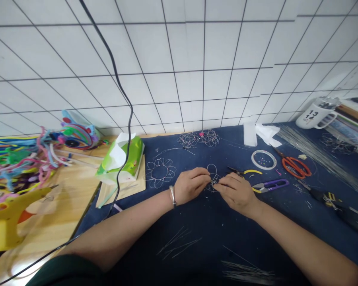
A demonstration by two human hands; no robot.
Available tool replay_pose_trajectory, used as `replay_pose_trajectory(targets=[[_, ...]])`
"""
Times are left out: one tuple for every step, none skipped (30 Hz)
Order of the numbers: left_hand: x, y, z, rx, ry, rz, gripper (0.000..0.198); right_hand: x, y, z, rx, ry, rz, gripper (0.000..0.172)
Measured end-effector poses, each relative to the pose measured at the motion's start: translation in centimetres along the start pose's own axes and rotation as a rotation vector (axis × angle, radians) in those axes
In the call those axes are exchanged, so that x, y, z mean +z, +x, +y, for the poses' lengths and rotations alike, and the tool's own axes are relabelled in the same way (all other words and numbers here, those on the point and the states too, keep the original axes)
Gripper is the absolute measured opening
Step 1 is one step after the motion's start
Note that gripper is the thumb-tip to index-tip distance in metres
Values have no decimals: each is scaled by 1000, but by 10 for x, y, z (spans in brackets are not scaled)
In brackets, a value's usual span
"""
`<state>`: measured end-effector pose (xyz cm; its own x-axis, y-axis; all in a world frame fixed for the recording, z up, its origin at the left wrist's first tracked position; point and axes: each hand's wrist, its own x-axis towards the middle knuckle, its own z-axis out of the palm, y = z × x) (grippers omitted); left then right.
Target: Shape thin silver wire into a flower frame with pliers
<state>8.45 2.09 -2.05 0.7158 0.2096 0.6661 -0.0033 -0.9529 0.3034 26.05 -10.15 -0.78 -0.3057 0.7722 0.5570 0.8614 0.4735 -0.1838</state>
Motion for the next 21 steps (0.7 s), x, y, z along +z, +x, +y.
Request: replay_pose_trajectory(targets=[[0,0,0,1,2,2,13,0,0,0,1,0,2,24],[0,0,0,5,4,4,13,0,0,0,0,-2,4,25],[1,-1,0,11,6,5,13,0,0,1,-2,-4,3,25],[1,-1,-1,18,8,5,13,0,0,1,-5,-8,3,25],[2,-1,-1,25,9,8,14,-1,0,1,-10,-14,4,25],[2,-2,-2,29,11,13,14,-1,0,1,-15,-23,7,25],[2,-2,-2,30,12,21,14,-1,0,0,-18,-34,10,25],[3,-2,-2,31,12,27,14,-1,0,0,-21,-46,12,25],[2,-2,-2,31,11,32,14,-1,0,0,-20,-57,12,25],[2,-1,-1,29,8,36,14,-1,0,0,-20,-66,11,25],[2,-1,-1,28,4,38,14,-1,0,0,-18,-72,10,25],[1,0,0,26,0,39,14,-1,0,0,-16,-74,11,25],[1,0,1,22,-5,41,14,-1,0,0,-15,-74,13,25],[1,1,1,19,-8,46,14,0,0,0,-15,-73,14,25],[1,1,2,13,-11,52,14,0,0,0,-14,-72,13,25],[1,1,2,8,-15,55,14,0,0,0,-14,-69,13,25],[2,1,2,2,-19,55,14,0,-1,0,-14,-67,13,25],[2,0,2,-5,-22,55,14,1,-1,1,-14,-65,14,25],[2,0,2,-13,-26,56,14,1,-1,1,-10,-62,14,25],[2,0,2,-20,-29,57,14,1,-1,1,-8,-60,16,25],[3,0,2,-25,-31,59,14,1,-1,1,-6,-58,16,25]])
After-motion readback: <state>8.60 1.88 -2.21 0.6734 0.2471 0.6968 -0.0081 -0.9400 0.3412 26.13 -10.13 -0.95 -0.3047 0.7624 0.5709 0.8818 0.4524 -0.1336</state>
